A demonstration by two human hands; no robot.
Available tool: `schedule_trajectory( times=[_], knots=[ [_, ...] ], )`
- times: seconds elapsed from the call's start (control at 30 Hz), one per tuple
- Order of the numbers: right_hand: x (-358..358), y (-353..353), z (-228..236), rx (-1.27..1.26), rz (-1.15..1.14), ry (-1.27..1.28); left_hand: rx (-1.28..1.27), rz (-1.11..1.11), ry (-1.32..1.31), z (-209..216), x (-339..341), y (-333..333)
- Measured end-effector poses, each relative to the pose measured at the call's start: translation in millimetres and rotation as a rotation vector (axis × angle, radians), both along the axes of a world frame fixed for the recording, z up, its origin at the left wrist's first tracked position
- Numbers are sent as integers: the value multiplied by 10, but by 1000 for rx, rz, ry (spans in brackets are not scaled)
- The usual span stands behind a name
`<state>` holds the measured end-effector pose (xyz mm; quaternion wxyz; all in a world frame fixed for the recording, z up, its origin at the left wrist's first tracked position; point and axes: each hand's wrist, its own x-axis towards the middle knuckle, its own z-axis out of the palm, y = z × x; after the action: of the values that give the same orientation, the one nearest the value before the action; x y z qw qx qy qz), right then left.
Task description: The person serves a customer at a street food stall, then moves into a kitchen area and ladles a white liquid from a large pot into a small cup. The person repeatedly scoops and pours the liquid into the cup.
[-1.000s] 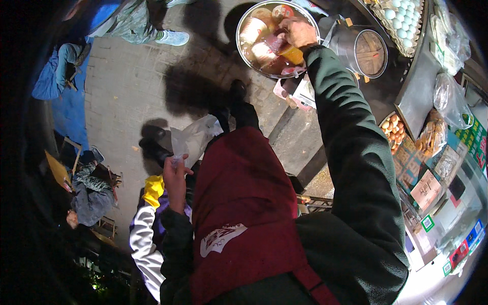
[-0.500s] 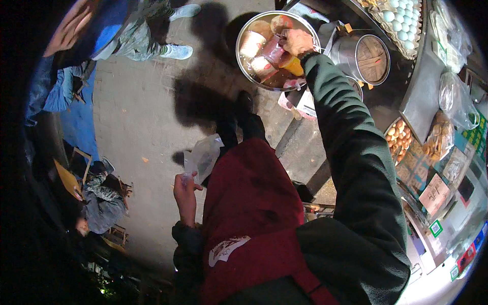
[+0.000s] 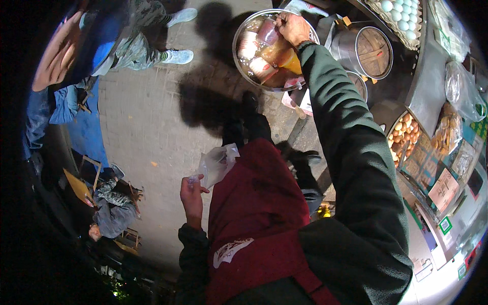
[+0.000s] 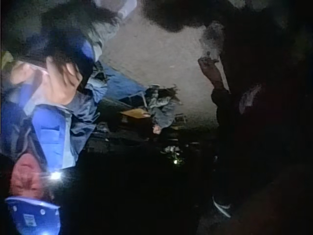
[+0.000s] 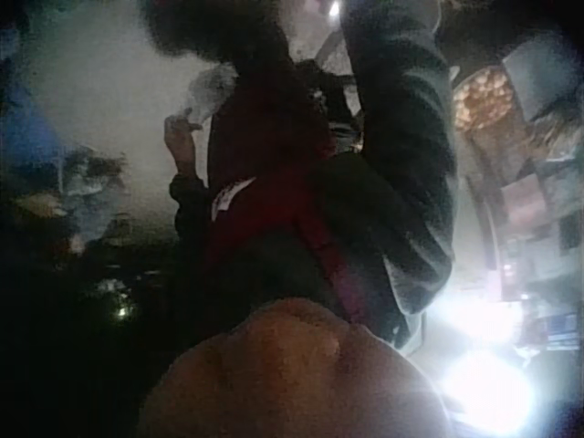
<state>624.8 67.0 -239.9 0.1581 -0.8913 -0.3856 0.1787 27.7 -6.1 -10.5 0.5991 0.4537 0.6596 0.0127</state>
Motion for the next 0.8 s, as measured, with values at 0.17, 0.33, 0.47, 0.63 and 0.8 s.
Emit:
schedule_trajectory(
  times=[0.17,0.33,0.47,0.63,0.8],
  knots=[
    [-39,-215,79,44,-38,-20,-6,-37,-14,-9,90,23],
    [-155,-690,348,206,-2,110,-29,-23,-24,-35,129,68],
    [-496,-857,432,-196,305,95,-25,-63,-7,-77,150,67],
    [-699,-577,120,-302,608,-75,-21,-81,-15,-128,163,7],
    [-802,-328,-436,-425,805,-251,-3,-66,-8,-135,59,-58]
  ],
)
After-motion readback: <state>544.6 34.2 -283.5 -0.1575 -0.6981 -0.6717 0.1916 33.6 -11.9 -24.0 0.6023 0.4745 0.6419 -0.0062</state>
